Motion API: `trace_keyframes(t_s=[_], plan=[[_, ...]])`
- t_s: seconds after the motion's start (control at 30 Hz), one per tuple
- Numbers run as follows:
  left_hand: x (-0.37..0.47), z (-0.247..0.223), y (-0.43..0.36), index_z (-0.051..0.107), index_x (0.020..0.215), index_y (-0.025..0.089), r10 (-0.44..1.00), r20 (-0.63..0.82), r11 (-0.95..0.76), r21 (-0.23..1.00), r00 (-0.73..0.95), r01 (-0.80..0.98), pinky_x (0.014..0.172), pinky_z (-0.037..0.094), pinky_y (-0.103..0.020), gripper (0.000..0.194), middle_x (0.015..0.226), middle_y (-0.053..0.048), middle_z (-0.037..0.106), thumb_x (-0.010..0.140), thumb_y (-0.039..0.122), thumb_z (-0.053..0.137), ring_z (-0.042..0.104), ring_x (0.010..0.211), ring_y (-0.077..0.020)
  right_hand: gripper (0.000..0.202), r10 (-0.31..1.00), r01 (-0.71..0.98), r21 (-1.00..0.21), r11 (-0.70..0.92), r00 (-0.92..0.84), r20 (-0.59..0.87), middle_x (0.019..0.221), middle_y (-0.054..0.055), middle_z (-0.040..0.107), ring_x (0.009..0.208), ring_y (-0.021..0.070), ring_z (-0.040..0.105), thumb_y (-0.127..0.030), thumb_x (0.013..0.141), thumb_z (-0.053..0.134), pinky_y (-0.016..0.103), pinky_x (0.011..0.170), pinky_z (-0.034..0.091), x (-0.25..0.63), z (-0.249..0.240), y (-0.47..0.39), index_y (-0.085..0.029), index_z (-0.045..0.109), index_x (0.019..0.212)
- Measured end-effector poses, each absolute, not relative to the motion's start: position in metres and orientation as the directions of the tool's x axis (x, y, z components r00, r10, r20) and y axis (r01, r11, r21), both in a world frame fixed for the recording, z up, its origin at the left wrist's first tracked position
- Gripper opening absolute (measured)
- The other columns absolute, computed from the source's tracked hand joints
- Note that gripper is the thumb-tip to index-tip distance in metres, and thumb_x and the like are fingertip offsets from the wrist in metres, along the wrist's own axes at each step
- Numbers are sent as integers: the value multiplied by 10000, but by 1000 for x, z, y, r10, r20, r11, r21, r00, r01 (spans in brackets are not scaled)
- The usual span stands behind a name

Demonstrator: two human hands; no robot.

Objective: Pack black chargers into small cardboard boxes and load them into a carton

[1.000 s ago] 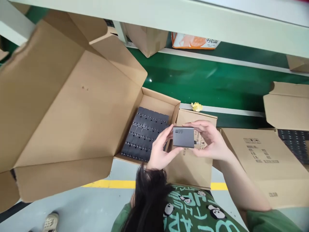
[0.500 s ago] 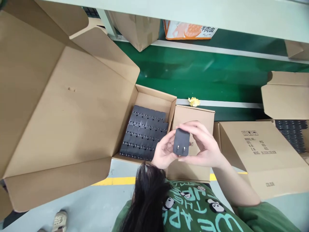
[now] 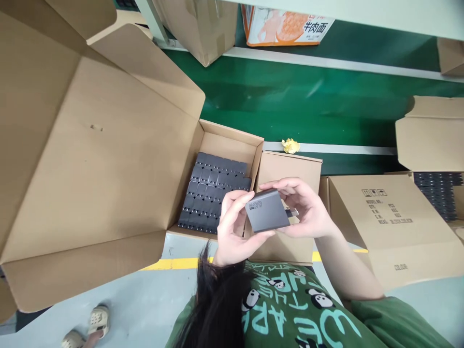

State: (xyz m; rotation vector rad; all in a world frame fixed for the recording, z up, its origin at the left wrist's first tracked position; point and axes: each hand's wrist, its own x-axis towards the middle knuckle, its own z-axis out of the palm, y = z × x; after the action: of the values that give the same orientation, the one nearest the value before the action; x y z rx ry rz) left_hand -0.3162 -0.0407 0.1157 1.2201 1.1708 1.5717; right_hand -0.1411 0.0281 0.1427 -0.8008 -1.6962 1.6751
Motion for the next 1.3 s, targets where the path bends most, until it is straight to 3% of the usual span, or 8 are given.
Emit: trace_keyframes(t_s=[0.27,0.37,0.47,0.57,0.7,0.83,1.03,1.3], plan=[[-325,110,-49,468,1469,303,970,234,-234,972,-63,7,910,553,-370,771,1229,-99,512,784,459,788,558,1125,-248,612,804,-36,-999,14,-594,33,1314,143,615,1198,245,627,-281,748,824,421,976,548,-139,143,20,-254,478,1252],[-342,85,-33,398,1513,288,981,189,-194,959,40,209,1031,488,-459,830,1275,-118,556,801,538,743,554,1180,-280,610,875,-12,-1000,18,-484,21,1211,135,646,1183,286,633,-433,735,821,418,928,568,-118,135,11,-248,484,1209],[-361,49,1,459,1466,248,993,116,-75,814,-35,577,1127,370,-534,682,1379,-146,544,860,442,705,491,1296,-324,558,926,156,-985,-67,-359,-119,1165,120,640,1095,278,669,-475,770,773,359,813,588,-88,119,-5,-251,477,1188],[-370,18,41,495,1436,224,990,-23,-96,595,137,798,1176,233,-619,613,1449,-131,530,863,310,697,394,1387,-381,526,942,452,-888,-82,-256,-217,1219,107,618,1080,253,668,-376,782,758,390,912,563,-63,92,-24,-253,467,1203],[-368,2,83,529,1408,226,888,-233,-256,463,396,848,1186,105,-686,576,1462,-109,543,856,269,686,332,1438,-402,530,940,677,-736,-11,-243,-238,1310,120,586,1238,294,598,-350,783,694,470,1037,509,-49,45,-49,-256,452,1245],[-367,-7,107,623,1288,183,780,-337,-355,456,528,816,1170,195,-659,453,1336,-149,636,853,282,698,495,1323,-359,527,924,727,-686,27,-280,-260,1356,142,565,1324,326,537,-383,837,646,527,1063,492,-43,21,-60,-248,415,1291],[-378,4,108,621,1270,150,806,-147,-409,563,573,719,1186,299,-505,440,1299,-134,652,858,283,702,565,1259,-287,688,948,740,-653,161,-299,-105,1437,153,502,1406,344,432,-460,873,675,560,1120,442,-43,62,-54,-254,358,1447],[-327,134,12,523,1362,219,819,263,-495,772,509,398,992,529,-399,493,1249,-118,638,904,345,657,619,1151,-246,697,894,491,-834,252,-447,7,1434,153,499,1229,322,567,-419,887,658,457,868,595,-103,111,-14,-284,351,1499]])
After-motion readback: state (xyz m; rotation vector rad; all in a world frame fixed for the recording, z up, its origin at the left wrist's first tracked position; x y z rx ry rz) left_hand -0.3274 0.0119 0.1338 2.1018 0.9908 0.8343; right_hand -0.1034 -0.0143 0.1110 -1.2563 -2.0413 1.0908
